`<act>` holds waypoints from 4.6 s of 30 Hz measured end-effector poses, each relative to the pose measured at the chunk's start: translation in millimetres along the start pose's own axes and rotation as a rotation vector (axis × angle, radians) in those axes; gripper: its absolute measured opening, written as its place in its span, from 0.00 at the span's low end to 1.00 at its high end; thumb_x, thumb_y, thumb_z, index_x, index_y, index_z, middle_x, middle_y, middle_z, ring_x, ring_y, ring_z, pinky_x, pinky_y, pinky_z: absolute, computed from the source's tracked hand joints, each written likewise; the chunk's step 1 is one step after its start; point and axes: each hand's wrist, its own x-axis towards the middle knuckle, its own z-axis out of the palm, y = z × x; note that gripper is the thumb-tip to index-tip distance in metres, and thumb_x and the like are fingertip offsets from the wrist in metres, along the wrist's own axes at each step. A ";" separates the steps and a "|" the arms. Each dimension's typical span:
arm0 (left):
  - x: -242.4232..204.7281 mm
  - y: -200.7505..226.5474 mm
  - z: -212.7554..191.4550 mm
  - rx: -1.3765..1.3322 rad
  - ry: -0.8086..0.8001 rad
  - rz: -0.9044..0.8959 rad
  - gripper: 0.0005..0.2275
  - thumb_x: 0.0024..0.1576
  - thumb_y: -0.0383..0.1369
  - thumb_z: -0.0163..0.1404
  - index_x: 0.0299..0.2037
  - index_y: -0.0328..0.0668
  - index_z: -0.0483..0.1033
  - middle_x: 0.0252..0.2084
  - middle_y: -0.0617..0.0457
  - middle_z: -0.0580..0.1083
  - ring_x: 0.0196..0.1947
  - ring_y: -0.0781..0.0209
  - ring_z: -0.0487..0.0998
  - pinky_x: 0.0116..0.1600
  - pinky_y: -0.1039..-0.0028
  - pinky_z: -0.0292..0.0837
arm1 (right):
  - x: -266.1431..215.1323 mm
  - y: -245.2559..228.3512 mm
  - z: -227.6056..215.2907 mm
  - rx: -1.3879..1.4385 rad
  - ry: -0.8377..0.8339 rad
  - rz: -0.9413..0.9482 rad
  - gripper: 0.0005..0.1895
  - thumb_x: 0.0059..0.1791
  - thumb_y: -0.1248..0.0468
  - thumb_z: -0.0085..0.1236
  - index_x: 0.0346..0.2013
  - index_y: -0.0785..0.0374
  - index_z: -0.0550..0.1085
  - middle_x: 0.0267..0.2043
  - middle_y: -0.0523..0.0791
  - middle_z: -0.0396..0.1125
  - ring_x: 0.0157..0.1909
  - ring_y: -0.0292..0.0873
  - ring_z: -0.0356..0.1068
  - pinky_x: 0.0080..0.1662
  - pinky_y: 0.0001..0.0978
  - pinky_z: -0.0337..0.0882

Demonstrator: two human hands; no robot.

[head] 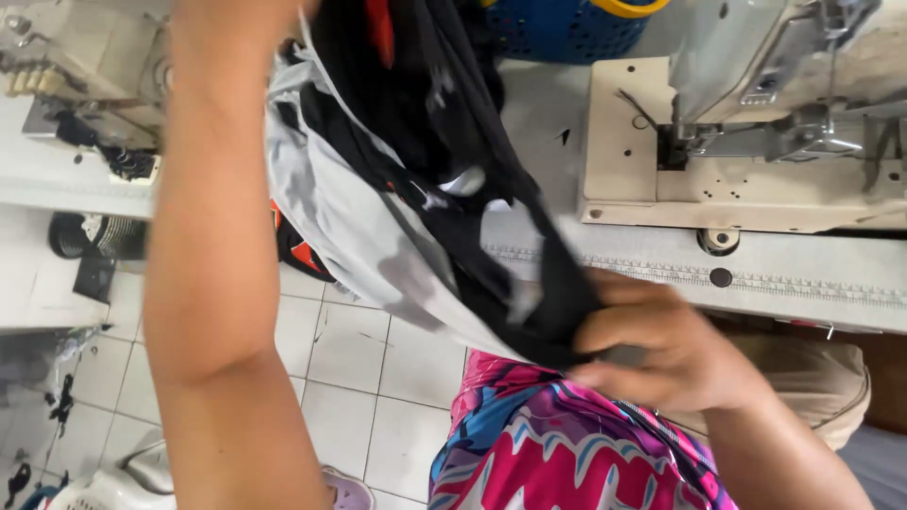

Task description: Sewing jersey fabric pieces together using an industrial sewing machine to assemble garments.

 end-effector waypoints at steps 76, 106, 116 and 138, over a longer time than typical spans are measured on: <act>-55.1 91.6 75.1 -0.010 0.175 0.216 0.05 0.59 0.24 0.52 0.36 0.34 0.67 0.33 0.48 0.62 0.34 0.52 0.64 0.41 0.68 0.65 | -17.6 76.3 -17.0 -0.513 0.542 0.393 0.07 0.50 0.74 0.66 0.40 0.72 0.75 0.35 0.49 0.69 0.34 0.38 0.65 0.36 0.25 0.63; 5.2 135.2 277.0 0.165 0.305 0.169 0.04 0.56 0.24 0.44 0.38 0.43 0.65 0.28 0.52 0.65 0.29 0.54 0.70 0.29 0.69 0.66 | -127.6 133.6 55.2 0.565 1.172 0.508 0.12 0.53 0.69 0.48 0.24 0.66 0.67 0.16 0.41 0.53 0.19 0.33 0.59 0.28 0.20 0.62; -21.8 152.7 293.4 0.252 0.353 0.003 0.13 0.53 0.30 0.52 0.49 0.45 0.73 0.52 0.47 0.72 0.55 0.47 0.73 0.56 0.58 0.70 | -142.8 138.5 50.6 0.512 1.151 0.487 0.11 0.54 0.70 0.46 0.26 0.67 0.66 0.19 0.42 0.54 0.22 0.36 0.60 0.30 0.24 0.61; -7.5 143.6 274.4 0.158 0.082 -0.089 0.13 0.62 0.41 0.47 0.55 0.56 0.72 0.64 0.42 0.63 0.67 0.44 0.61 0.70 0.52 0.57 | -112.4 122.0 24.0 0.551 1.118 0.587 0.12 0.53 0.63 0.48 0.26 0.59 0.62 0.23 0.36 0.56 0.27 0.29 0.54 0.33 0.19 0.57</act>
